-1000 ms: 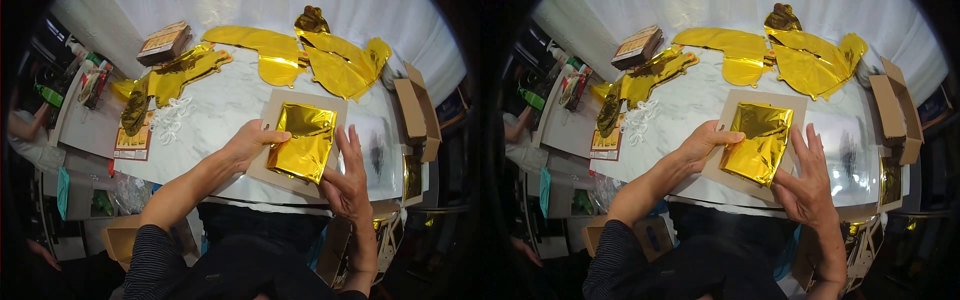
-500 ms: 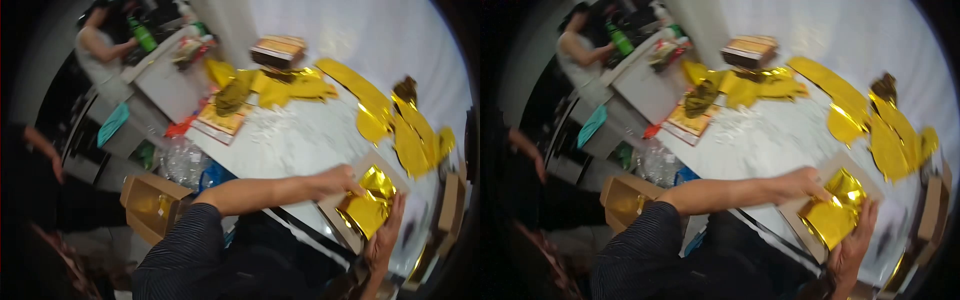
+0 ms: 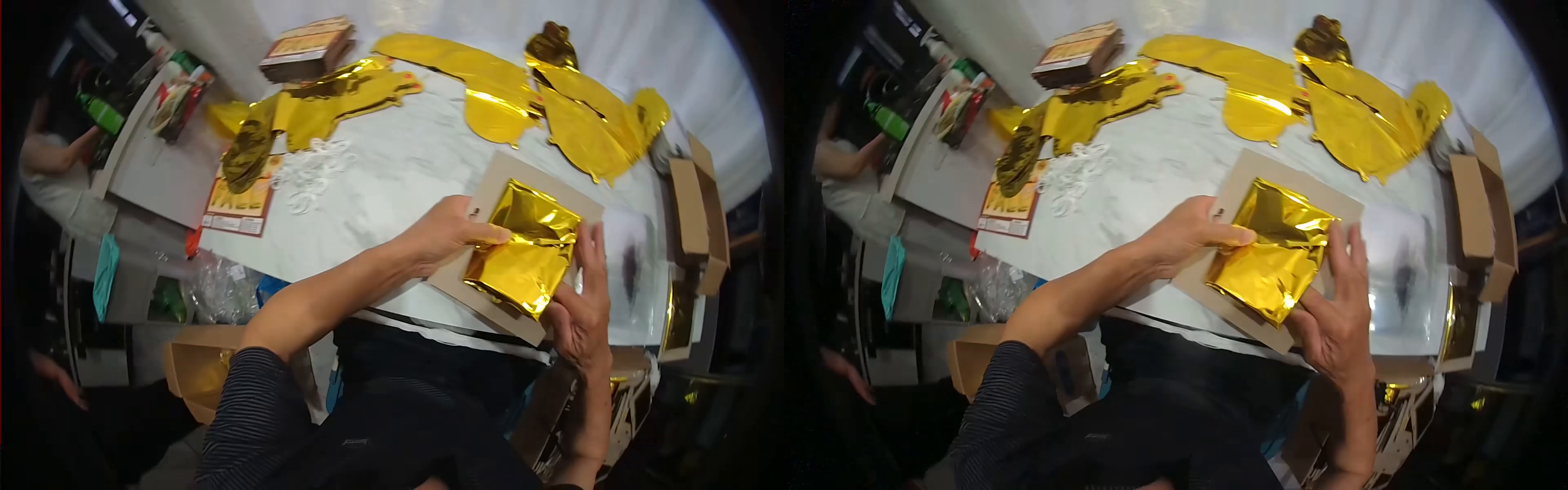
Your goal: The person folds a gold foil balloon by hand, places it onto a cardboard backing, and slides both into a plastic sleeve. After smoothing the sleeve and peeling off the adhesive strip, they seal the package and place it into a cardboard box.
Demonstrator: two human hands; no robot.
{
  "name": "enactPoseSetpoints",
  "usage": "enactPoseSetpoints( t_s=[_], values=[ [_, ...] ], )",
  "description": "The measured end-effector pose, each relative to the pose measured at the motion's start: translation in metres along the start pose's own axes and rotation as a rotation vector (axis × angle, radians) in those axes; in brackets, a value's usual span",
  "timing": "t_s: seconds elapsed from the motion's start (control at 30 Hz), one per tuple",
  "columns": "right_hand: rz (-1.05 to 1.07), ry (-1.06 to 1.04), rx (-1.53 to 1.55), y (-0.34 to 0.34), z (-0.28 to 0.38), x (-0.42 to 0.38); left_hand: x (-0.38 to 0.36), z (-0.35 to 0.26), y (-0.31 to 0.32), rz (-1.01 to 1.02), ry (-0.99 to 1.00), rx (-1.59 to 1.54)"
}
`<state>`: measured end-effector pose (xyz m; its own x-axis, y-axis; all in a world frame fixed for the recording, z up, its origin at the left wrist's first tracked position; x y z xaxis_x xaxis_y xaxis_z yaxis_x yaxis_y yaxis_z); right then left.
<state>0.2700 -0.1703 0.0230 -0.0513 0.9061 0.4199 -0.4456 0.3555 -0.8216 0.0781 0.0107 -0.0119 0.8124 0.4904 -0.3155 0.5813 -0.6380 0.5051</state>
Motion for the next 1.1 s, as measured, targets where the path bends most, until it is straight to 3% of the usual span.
enactPoseSetpoints(
  t_s=[0.1, 0.2, 0.23, 0.3, 0.43, 0.8, 1.1],
  values=[
    [-0.055, 0.006, 0.039, -0.001, -0.006, -0.003, 0.002, -0.002, -0.003, -0.023, 0.020, 0.056],
    [-0.397, 0.246, 0.344, 0.007, -0.027, -0.018, 0.000, -0.008, -0.006, -0.080, 0.097, 0.093],
    [-0.399, 0.254, 0.339, 0.006, -0.027, -0.019, 0.000, -0.009, -0.006, -0.073, 0.092, 0.092],
    [-0.434, 0.646, 0.959, 0.008, -0.027, -0.014, 0.000, -0.011, -0.004, -0.115, 0.117, 0.216],
    [0.006, 0.908, 1.141, 0.011, -0.018, -0.005, 0.000, -0.007, 0.009, -0.095, 0.151, 0.336],
    [-0.161, 0.926, 1.315, 0.032, -0.014, 0.002, 0.007, -0.002, 0.012, -0.090, 0.186, 0.493],
    [-0.086, 0.958, 1.075, 0.027, -0.016, -0.001, 0.016, -0.014, 0.013, -0.073, 0.071, 0.577]
  ],
)
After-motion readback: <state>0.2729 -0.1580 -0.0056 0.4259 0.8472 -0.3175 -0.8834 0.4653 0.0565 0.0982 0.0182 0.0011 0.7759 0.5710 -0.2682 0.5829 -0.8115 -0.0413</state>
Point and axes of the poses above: each hand's wrist, its own x-axis towards the middle knuckle, its own y-axis out of the palm, z = x × y, the point moved 1 cm from there along x, towards the middle knuckle, and after that the axes turned 1 degree about -x, right-handed, at the moved point
